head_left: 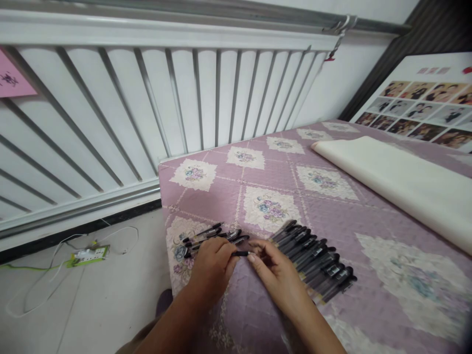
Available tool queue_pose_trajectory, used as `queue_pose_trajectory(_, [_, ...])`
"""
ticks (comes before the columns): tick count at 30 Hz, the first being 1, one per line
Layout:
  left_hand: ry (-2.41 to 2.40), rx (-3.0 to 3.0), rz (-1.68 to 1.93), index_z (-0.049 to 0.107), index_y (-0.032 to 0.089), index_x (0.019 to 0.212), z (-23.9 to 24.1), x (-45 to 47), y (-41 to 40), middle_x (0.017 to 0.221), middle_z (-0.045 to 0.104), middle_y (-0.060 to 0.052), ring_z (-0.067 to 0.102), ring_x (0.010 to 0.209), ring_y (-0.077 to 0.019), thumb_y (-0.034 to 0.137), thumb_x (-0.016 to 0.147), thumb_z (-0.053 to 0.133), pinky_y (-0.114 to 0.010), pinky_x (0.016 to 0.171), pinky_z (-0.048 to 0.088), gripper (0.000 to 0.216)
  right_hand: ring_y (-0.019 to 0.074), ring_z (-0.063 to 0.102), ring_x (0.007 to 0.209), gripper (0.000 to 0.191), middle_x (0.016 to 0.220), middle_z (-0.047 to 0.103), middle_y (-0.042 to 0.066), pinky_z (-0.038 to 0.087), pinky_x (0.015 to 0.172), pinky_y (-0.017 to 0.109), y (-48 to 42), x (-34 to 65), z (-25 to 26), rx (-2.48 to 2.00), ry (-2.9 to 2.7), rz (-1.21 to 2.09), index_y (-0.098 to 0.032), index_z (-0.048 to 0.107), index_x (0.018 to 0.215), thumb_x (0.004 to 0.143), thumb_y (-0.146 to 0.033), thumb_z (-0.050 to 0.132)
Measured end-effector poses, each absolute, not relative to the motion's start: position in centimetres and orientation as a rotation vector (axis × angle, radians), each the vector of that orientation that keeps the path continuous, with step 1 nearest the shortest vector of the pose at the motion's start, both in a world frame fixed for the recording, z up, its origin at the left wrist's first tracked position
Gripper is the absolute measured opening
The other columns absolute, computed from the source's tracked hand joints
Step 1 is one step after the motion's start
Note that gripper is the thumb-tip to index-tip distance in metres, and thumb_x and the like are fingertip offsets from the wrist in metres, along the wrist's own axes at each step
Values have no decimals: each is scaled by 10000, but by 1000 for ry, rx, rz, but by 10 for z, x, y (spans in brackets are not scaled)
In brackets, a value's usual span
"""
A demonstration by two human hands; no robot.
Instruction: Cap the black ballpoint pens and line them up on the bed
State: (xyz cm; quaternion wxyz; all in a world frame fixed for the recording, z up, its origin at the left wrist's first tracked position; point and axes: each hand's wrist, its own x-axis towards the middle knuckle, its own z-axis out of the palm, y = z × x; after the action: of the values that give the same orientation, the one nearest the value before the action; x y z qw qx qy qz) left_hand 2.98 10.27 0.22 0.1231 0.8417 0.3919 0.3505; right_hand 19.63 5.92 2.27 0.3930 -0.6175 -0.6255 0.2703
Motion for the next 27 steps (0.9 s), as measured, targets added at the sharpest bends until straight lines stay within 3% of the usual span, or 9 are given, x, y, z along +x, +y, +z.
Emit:
queue_pose_trajectory(4, [1148, 2458, 1018, 617, 200, 891, 1, 30, 102, 887, 622, -52, 560, 844, -196, 166, 819, 556, -343, 778, 450, 100, 178, 609, 728, 155, 768, 650, 13, 460, 678, 268, 60, 195, 24, -1566, -1603, 682, -216, 609, 833, 858, -324, 501])
queue_pose_trajectory(10, [1145, 2473, 1024, 615, 200, 894, 2, 30, 101, 891, 622, -55, 566, 846, -195, 167, 823, 544, -341, 774, 460, 106, 171, 571, 627, 274, 645, 590, 2, 432, 607, 266, 61, 195, 21, -1624, -1646, 601, -214, 551, 673, 886, -361, 461])
queue_pose_trajectory(12, [1144, 2472, 1022, 614, 201, 897, 1, 30, 101, 886, 621, -54, 565, 842, -194, 171, 824, 543, -340, 773, 460, 107, 175, 578, 644, 279, 658, 598, 5, 434, 623, 271, 60, 196, 21, -1625, -1646, 611, -212, 565, 691, 894, -365, 449])
queue_pose_trajectory(17, [1143, 2457, 1018, 608, 200, 910, 0, 30, 103, 891, 618, -51, 562, 842, -197, 166, 823, 553, -343, 776, 460, 108, 188, 606, 833, 181, 899, 657, 25, 447, 755, 283, 59, 197, 23, -1562, -1570, 688, -220, 607, 970, 873, -330, 501])
queue_pose_trajectory(27, [1115, 2474, 1004, 613, 190, 908, -1, 31, 100, 892, 619, -59, 563, 855, -197, 163, 835, 542, -336, 774, 466, 106, 178, 567, 652, 288, 659, 583, 8, 418, 626, 272, 60, 196, 21, -1641, -1632, 637, -210, 545, 671, 893, -368, 452])
